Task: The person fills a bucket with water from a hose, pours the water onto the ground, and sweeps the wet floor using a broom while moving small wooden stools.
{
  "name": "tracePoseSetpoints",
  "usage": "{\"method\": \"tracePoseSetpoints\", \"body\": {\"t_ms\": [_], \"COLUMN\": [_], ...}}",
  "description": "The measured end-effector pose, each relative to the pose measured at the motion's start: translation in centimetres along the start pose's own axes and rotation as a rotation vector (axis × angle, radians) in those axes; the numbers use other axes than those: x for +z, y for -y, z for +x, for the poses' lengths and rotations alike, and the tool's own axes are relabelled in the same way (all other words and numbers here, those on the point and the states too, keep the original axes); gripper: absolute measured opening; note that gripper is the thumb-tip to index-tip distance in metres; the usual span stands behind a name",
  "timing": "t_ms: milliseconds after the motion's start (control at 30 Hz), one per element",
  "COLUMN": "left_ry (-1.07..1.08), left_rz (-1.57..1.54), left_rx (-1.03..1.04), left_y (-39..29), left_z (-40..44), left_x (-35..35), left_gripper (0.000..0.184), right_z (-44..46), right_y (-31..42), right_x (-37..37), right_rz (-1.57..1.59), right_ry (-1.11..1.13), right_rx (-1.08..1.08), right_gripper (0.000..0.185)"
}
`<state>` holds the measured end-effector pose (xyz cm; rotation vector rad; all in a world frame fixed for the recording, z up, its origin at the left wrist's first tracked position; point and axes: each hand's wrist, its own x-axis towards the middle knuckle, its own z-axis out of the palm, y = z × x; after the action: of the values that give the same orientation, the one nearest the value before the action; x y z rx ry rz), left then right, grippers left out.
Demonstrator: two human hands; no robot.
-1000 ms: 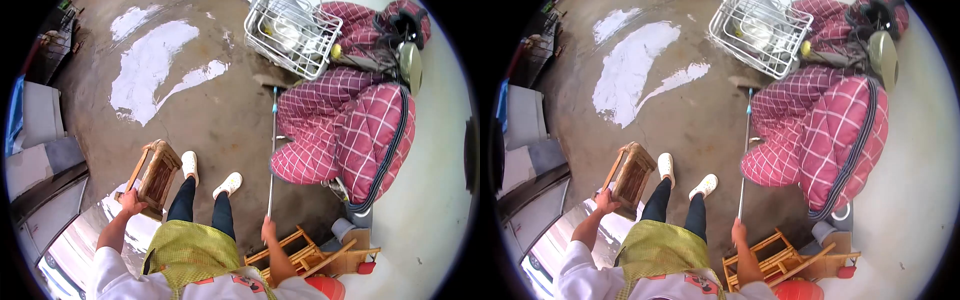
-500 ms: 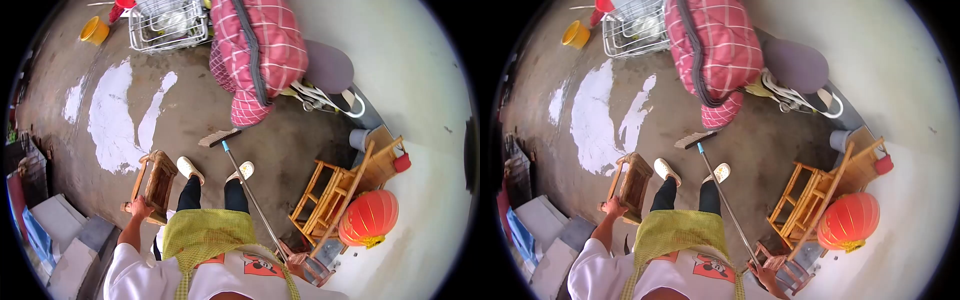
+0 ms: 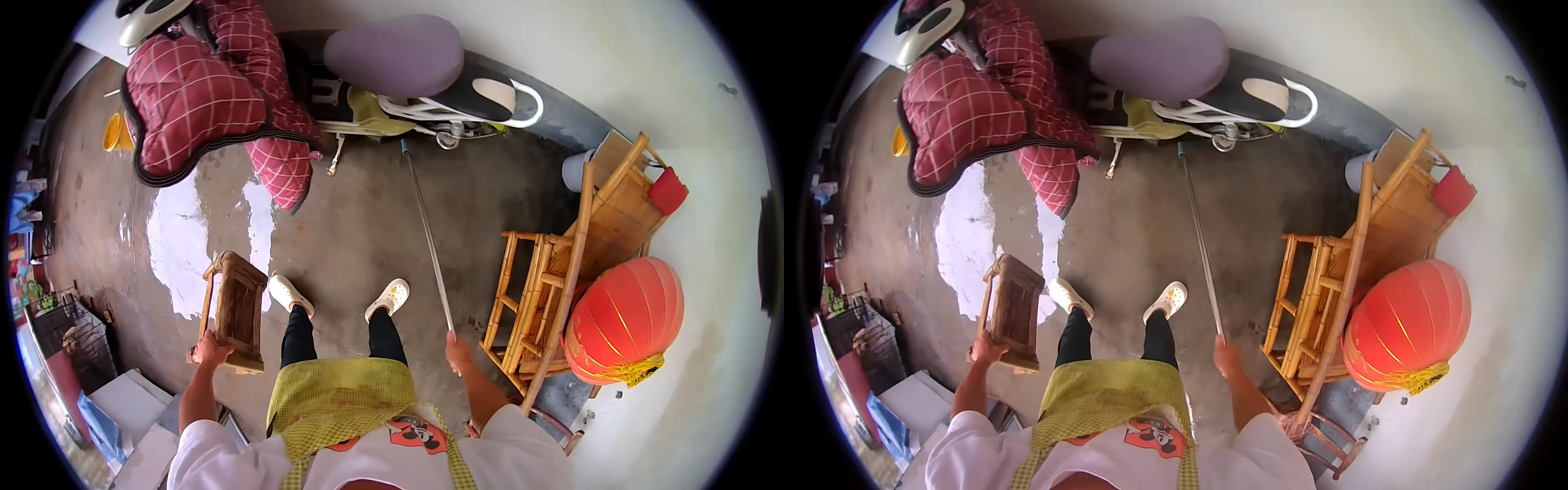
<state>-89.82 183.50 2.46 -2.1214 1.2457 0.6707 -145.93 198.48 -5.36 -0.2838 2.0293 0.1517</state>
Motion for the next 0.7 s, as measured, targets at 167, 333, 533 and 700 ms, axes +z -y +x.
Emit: {"method": "tracePoseSetpoints", "body": {"t_ms": [167, 333, 533, 700], "left_ry": [0.048, 0.061, -0.007, -0.041], "left_rz": [0.163, 0.307, 0.344, 0.270], "left_rx": [0.090, 0.290, 0.542, 0.602], "left_y": [-6.7, -14.0, -19.9, -21.4], "left_z": [-2.7, -2.8, -4.1, -5.2], "left_x": [-1.6, -2.8, -3.5, -4.1], "left_gripper": [0.058, 0.056, 0.052, 0.049], "right_z": [-12.4, -24.2, -14.3, 5.9], "right_y": [-26.4, -27.3, -18.1, -1.2], "right_x": [4.8, 0.1, -5.6, -18.8], "right_rz": [-0.257, -0.028, 0.491, 0.695], "right_ry": [0.157, 0.172, 0.091, -0.083], "right_rx": [0.159, 0.267, 0.179, 0.110], "right_gripper": [0.069, 0.054, 0.046, 0.051]}}
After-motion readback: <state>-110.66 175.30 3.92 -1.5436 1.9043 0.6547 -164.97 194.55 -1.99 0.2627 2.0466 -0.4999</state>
